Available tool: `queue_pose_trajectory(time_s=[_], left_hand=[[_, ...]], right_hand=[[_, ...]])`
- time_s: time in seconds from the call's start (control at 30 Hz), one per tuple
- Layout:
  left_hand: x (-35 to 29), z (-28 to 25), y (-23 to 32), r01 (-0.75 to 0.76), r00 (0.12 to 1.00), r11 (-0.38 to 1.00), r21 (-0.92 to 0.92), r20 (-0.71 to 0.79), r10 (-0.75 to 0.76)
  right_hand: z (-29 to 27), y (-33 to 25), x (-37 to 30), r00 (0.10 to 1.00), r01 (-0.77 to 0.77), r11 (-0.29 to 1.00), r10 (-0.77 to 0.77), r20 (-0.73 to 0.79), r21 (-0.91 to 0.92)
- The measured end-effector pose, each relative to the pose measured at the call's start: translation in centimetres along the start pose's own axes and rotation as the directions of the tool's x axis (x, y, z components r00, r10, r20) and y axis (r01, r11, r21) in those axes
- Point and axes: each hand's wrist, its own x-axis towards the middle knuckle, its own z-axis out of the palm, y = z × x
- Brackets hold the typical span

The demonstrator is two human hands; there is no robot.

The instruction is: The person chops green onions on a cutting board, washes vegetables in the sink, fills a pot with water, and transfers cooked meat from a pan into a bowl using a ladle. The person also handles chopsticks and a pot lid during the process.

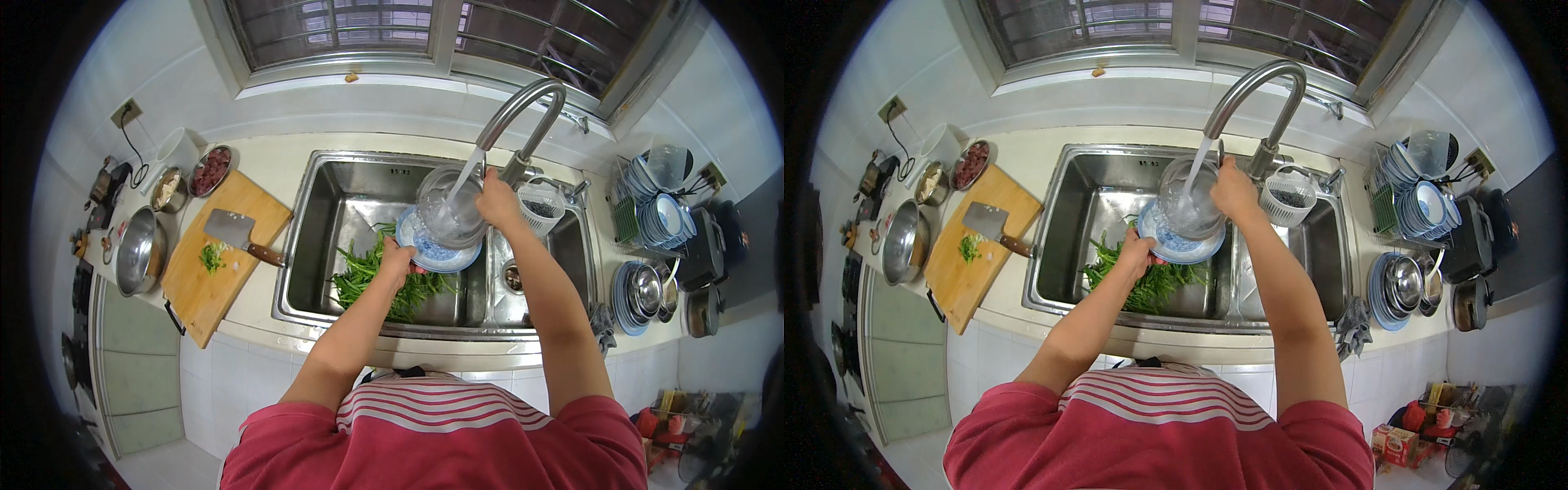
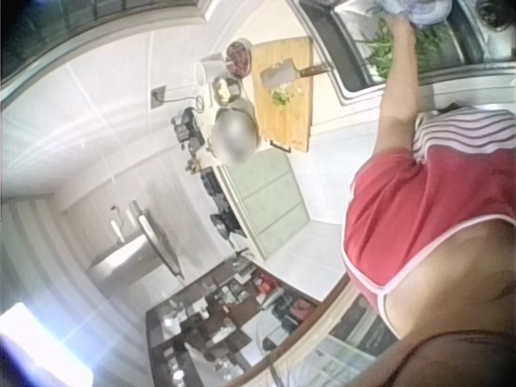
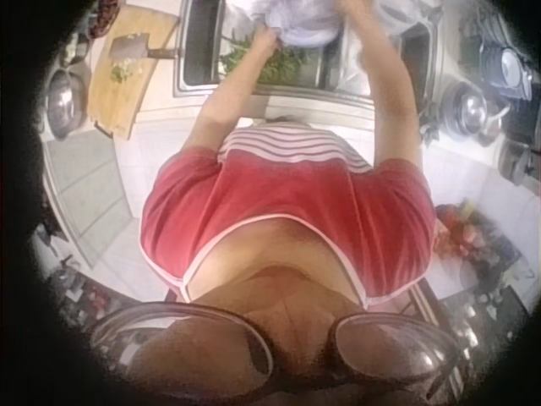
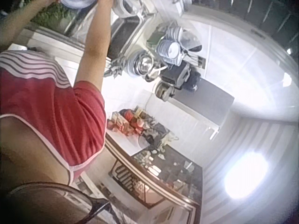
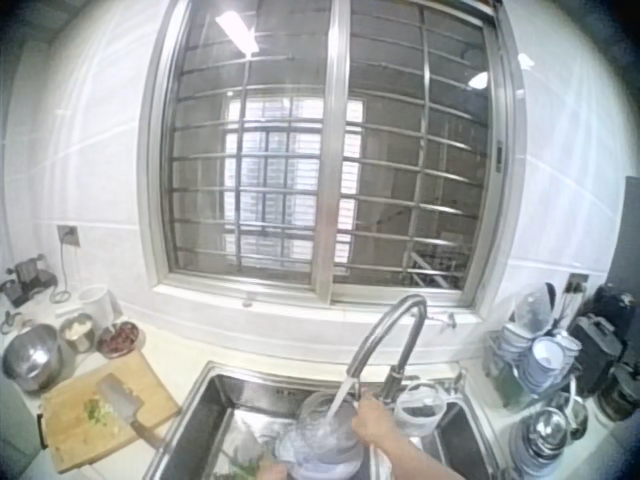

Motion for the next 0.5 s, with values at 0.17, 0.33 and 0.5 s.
queue_pose_trajectory(time_s=[0.17,0.33,0.5], left_hand=[[0.7,0.3,0.1,0.013,0.999,0.99,0.14,-0.031,-0.009],[2.4,2.4,3.5,-0.279,0.904,0.473,0.835,0.063,0.422],[2.8,7.8,7.9,-0.455,0.752,-0.381,0.805,0.577,0.319]], right_hand=[[-3.6,-0.7,-1.1,0.978,0.081,0.938,-0.14,-0.154,-0.338],[-4.6,5.6,-2.5,0.965,-0.09,0.996,0.094,-0.246,0.024],[-1.8,11.2,-5.9,0.827,-0.361,0.722,0.54,-0.155,0.59]])
